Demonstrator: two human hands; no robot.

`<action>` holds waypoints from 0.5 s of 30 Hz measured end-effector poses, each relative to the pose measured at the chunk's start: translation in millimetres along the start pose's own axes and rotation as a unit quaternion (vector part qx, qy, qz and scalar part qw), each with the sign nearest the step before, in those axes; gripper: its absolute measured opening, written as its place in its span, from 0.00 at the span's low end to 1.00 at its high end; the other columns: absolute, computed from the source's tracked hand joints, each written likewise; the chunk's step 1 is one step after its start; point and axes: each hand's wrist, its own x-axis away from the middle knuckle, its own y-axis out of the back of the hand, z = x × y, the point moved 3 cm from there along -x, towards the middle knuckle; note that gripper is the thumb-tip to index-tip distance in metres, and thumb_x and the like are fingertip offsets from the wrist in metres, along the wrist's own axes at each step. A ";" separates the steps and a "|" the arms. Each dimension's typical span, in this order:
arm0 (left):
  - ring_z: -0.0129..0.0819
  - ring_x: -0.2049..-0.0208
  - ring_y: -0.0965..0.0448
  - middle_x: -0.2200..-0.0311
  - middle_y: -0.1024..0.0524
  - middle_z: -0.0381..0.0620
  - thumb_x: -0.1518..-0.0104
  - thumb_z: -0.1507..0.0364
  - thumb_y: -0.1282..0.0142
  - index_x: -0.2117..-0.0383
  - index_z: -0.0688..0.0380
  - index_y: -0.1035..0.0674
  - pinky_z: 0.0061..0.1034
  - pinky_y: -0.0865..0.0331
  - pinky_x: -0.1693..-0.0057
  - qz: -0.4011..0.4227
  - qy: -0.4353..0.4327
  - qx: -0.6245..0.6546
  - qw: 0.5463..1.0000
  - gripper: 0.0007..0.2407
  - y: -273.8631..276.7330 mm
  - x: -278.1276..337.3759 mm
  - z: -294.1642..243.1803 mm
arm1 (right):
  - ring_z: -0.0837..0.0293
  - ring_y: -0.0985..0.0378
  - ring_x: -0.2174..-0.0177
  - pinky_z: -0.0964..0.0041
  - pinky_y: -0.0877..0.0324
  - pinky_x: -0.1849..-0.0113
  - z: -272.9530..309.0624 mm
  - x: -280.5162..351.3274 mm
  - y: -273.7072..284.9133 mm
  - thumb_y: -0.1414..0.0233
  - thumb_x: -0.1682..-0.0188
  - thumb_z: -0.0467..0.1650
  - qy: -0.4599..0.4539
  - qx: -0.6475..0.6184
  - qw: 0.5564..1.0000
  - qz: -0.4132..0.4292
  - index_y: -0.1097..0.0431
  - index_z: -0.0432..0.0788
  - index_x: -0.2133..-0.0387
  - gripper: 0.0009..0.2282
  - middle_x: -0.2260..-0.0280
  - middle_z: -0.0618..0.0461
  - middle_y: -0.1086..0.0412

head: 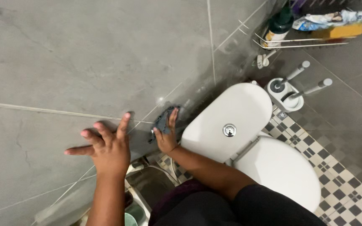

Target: The person wets a cloth in a bowl of water and wipes the tiled bathroom wall and toilet tank with the cloth.

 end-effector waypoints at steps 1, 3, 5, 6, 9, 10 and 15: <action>0.61 0.29 0.93 0.27 0.88 0.60 0.26 0.62 0.54 0.25 0.21 0.57 0.78 0.90 0.42 -0.002 -0.002 -0.001 1.000 0.29 2.1 0.2 -0.9 | 0.39 0.80 0.29 0.45 0.65 0.33 -11.1 1.3 -0.8 0.56 0.42 0.41 -0.023 -0.018 0.999 0.039 0.64 0.31 0.30 0.35 0.29 0.33 0.82; 0.62 0.29 0.93 0.27 0.87 0.60 0.28 0.61 0.52 0.23 0.19 0.57 0.78 0.89 0.42 0.009 0.000 0.010 1.000 0.32 4.4 -0.1 -1.4 | 0.37 0.73 0.29 0.45 0.63 0.33 -42.4 -13.5 7.4 0.59 0.40 0.43 -0.039 -0.028 0.999 -0.022 0.68 0.27 0.31 0.37 0.29 0.29 0.78; 0.62 0.29 0.94 0.27 0.87 0.60 0.28 0.62 0.52 0.24 0.20 0.57 0.78 0.89 0.42 0.001 -0.001 0.009 1.000 0.32 3.7 -2.5 -1.1 | 0.34 0.28 0.43 0.47 0.37 0.40 -117.4 -58.8 9.7 0.73 0.38 0.47 -0.415 0.049 0.898 0.139 0.31 0.28 0.45 0.34 0.43 0.24 0.30; 0.62 0.29 0.94 0.27 0.88 0.61 0.28 0.63 0.52 0.25 0.21 0.57 0.78 0.90 0.42 -0.004 -0.001 0.008 1.000 0.32 3.6 -2.3 -0.8 | 0.36 0.34 0.43 0.48 0.40 0.42 -145.9 -89.9 30.2 0.66 0.42 0.48 -0.414 -0.058 0.907 -0.057 0.42 0.23 0.44 0.34 0.41 0.25 0.40; 0.62 0.29 0.94 0.28 0.88 0.61 0.28 0.63 0.52 0.24 0.19 0.61 0.78 0.91 0.43 0.000 0.003 -0.012 1.000 0.34 1.3 -2.7 -3.6 | 0.38 0.47 0.36 0.53 0.56 0.36 -205.9 -203.0 113.0 0.58 0.43 0.51 -0.311 -0.073 0.897 -0.306 0.51 0.19 0.37 0.41 0.35 0.23 0.51; 0.62 0.29 0.94 0.28 0.88 0.61 0.28 0.63 0.52 0.24 0.19 0.61 0.78 0.91 0.43 0.000 0.002 -0.013 1.000 0.34 -2.5 -6.8 -4.2 | 0.41 0.41 0.38 0.56 0.50 0.37 -218.1 -229.8 133.8 0.58 0.47 0.52 -0.248 -0.185 0.899 -0.311 0.50 0.23 0.37 0.41 0.35 0.29 0.46; 0.64 0.29 0.95 0.28 0.91 0.62 0.32 0.64 0.56 0.27 0.24 0.65 0.79 0.91 0.43 -0.004 0.001 -0.016 1.000 0.34 -10.0 -0.8 -2.6 | 0.44 0.41 0.39 0.56 0.50 0.39 -208.8 -210.8 120.7 0.58 0.44 0.50 -0.287 -0.209 0.877 -0.325 0.50 0.26 0.38 0.37 0.37 0.33 0.46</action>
